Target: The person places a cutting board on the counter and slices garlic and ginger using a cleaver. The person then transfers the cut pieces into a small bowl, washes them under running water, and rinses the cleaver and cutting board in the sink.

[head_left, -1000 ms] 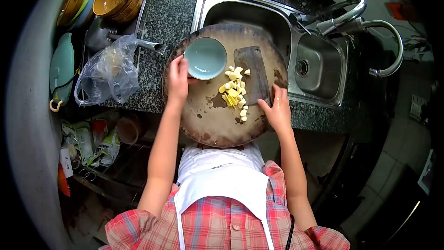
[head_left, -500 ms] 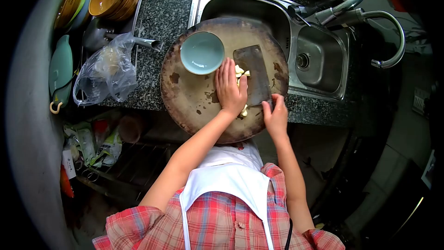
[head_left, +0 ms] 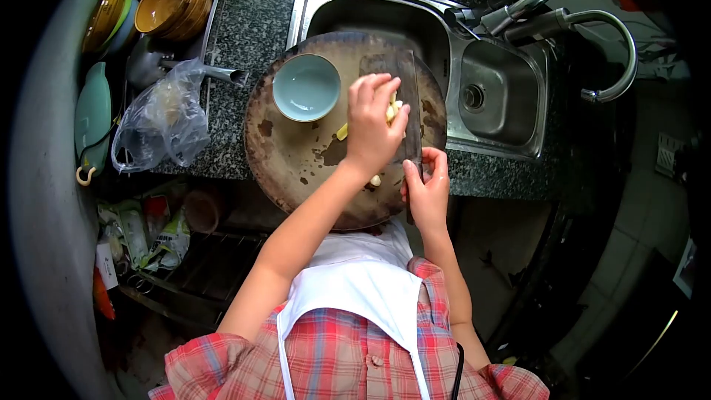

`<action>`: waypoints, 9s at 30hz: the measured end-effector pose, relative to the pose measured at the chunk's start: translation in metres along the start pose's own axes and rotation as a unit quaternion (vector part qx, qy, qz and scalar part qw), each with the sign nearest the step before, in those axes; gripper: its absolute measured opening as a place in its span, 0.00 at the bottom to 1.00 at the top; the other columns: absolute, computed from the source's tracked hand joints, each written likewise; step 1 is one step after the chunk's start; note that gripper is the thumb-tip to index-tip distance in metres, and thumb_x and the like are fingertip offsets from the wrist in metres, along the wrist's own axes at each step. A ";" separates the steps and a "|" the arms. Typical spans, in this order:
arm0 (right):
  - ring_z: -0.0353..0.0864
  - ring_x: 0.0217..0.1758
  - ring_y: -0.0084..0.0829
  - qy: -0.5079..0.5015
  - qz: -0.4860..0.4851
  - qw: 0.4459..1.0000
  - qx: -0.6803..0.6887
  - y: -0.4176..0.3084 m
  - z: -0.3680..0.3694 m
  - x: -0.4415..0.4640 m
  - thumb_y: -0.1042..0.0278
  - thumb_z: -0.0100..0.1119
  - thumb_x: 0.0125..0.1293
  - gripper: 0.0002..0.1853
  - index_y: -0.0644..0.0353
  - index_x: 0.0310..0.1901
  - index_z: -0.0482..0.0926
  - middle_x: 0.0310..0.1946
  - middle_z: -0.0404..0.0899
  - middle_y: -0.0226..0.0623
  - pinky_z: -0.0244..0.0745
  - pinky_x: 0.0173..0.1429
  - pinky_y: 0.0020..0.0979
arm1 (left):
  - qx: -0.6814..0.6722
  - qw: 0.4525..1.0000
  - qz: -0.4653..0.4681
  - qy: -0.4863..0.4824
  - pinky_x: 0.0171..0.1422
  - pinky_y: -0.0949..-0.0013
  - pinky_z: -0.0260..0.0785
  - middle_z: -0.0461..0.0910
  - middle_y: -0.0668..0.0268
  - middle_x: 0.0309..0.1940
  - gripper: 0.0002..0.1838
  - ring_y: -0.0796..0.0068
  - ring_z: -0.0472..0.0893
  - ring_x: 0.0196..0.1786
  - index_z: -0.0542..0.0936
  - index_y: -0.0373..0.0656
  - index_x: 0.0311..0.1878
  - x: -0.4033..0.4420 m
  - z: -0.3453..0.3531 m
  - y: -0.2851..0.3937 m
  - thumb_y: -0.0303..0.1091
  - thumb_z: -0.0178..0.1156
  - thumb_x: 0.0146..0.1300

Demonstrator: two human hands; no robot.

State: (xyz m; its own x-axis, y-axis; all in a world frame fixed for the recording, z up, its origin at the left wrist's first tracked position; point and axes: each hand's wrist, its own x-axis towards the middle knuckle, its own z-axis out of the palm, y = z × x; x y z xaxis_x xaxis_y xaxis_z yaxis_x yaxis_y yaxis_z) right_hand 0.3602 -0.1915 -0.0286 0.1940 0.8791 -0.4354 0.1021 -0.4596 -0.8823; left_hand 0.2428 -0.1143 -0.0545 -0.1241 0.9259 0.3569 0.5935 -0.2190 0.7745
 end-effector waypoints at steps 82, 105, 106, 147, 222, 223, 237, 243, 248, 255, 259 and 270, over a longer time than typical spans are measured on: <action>0.75 0.20 0.19 0.041 0.015 0.999 0.011 0.037 0.039 -0.061 0.76 0.60 0.64 0.15 0.65 0.46 0.63 0.32 0.76 0.38 0.69 0.22 0.23 | 0.061 0.976 0.195 -0.074 0.69 0.58 0.65 0.78 0.59 0.54 0.18 0.59 0.72 0.64 0.80 0.38 0.50 0.043 -0.090 -0.100 0.16 0.54 0.55; 0.78 0.43 0.52 0.114 -0.175 0.932 -0.297 -0.024 -0.067 0.153 0.55 0.51 0.68 0.21 0.66 0.51 0.71 0.38 0.79 0.53 0.71 0.46 0.46 | -0.364 0.813 -0.425 -0.158 0.44 0.64 0.82 0.74 0.53 0.50 0.24 0.65 0.81 0.48 0.63 0.34 0.60 0.061 -0.069 -0.031 0.21 0.50 0.57; 0.77 0.48 0.54 0.153 -0.219 0.906 -0.328 -0.032 -0.070 0.188 0.57 0.49 0.70 0.21 0.68 0.52 0.72 0.43 0.79 0.55 0.72 0.51 0.45 | -0.366 0.810 -0.416 -0.192 0.44 0.64 0.82 0.74 0.53 0.49 0.25 0.65 0.81 0.47 0.62 0.34 0.60 0.070 -0.057 -0.022 0.21 0.50 0.58; 0.64 0.50 0.36 0.002 -0.456 0.761 -0.461 -0.082 -0.041 0.184 0.54 0.71 0.43 0.11 0.50 0.26 0.86 0.38 0.75 0.24 0.58 0.52 0.40 | -0.375 0.821 -0.397 -0.166 0.40 0.67 0.83 0.76 0.56 0.47 0.21 0.68 0.81 0.44 0.68 0.30 0.57 0.088 0.041 0.006 0.23 0.50 0.59; 0.73 0.56 0.54 0.034 -0.250 0.929 -0.271 0.016 -0.156 0.218 0.61 0.47 0.69 0.22 0.67 0.58 0.71 0.53 0.73 0.57 0.67 0.62 0.44 | -0.329 0.790 -0.418 -0.305 0.41 0.65 0.80 0.76 0.55 0.42 0.26 0.68 0.82 0.35 0.62 0.36 0.58 0.065 0.199 0.055 0.24 0.58 0.57; 0.73 0.56 0.53 0.053 -0.257 0.928 -0.262 0.023 -0.150 0.220 0.59 0.46 0.70 0.21 0.67 0.57 0.73 0.54 0.73 0.55 0.68 0.61 0.43 | -0.328 0.791 -0.417 -0.304 0.39 0.65 0.80 0.77 0.56 0.39 0.26 0.69 0.82 0.32 0.62 0.37 0.56 0.066 0.199 0.054 0.26 0.60 0.56; 0.69 0.28 0.19 0.045 -0.064 0.968 0.237 0.053 -0.110 0.245 0.57 0.49 0.72 0.17 0.63 0.43 0.80 0.24 0.77 0.29 0.66 0.35 0.27 | -0.135 0.847 -0.330 -0.393 0.34 0.64 0.81 0.72 0.55 0.41 0.34 0.66 0.79 0.40 0.61 0.35 0.54 0.110 0.207 0.059 0.29 0.66 0.43; 0.61 0.26 0.12 0.016 -0.048 0.947 0.318 0.046 -0.108 0.246 0.59 0.50 0.72 0.15 0.59 0.47 0.81 0.24 0.69 0.17 0.57 0.28 0.22 | -0.110 0.860 -0.302 -0.396 0.33 0.64 0.81 0.73 0.54 0.42 0.37 0.66 0.79 0.41 0.61 0.33 0.56 0.116 0.201 0.070 0.30 0.66 0.42; 0.61 0.27 0.11 0.020 -0.080 0.919 0.386 0.028 -0.106 0.238 0.61 0.48 0.72 0.17 0.58 0.57 0.78 0.27 0.70 0.15 0.57 0.28 0.21 | -0.063 0.889 -0.225 -0.393 0.33 0.66 0.80 0.76 0.52 0.42 0.39 0.67 0.80 0.40 0.61 0.32 0.59 0.125 0.200 0.080 0.31 0.67 0.42; 0.76 0.48 0.22 0.016 -0.126 0.862 0.491 0.013 -0.101 0.231 0.76 0.40 0.65 0.19 0.62 0.56 0.73 0.47 0.78 0.32 0.70 0.52 0.25 | 0.079 0.923 -0.088 -0.367 0.36 0.66 0.81 0.70 0.47 0.47 0.41 0.61 0.81 0.39 0.65 0.40 0.59 0.132 0.200 0.094 0.40 0.69 0.38; 0.75 0.46 0.20 0.029 -0.186 0.843 0.503 0.003 -0.101 0.234 0.73 0.41 0.67 0.17 0.61 0.54 0.74 0.45 0.77 0.30 0.71 0.51 0.25 | 0.081 0.924 -0.048 -0.370 0.35 0.66 0.80 0.71 0.47 0.45 0.40 0.60 0.81 0.38 0.67 0.40 0.58 0.140 0.199 0.105 0.41 0.68 0.38; 0.71 0.38 0.12 0.019 -0.261 0.824 0.502 -0.023 -0.114 0.231 0.69 0.41 0.73 0.18 0.57 0.61 0.72 0.40 0.76 0.22 0.68 0.38 0.19 | 0.133 0.938 0.038 -0.318 0.34 0.68 0.78 0.71 0.50 0.44 0.37 0.64 0.81 0.31 0.67 0.43 0.57 0.141 0.184 0.154 0.40 0.68 0.39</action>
State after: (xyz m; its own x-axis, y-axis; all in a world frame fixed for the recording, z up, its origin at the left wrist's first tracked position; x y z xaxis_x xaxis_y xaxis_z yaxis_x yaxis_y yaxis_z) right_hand 0.5139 0.0077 -0.0885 0.4116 0.9105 0.0386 -0.6743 0.3328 -0.6593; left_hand 0.4630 0.0394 0.0197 0.3760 0.9256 -0.0447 0.7693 -0.2849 0.5718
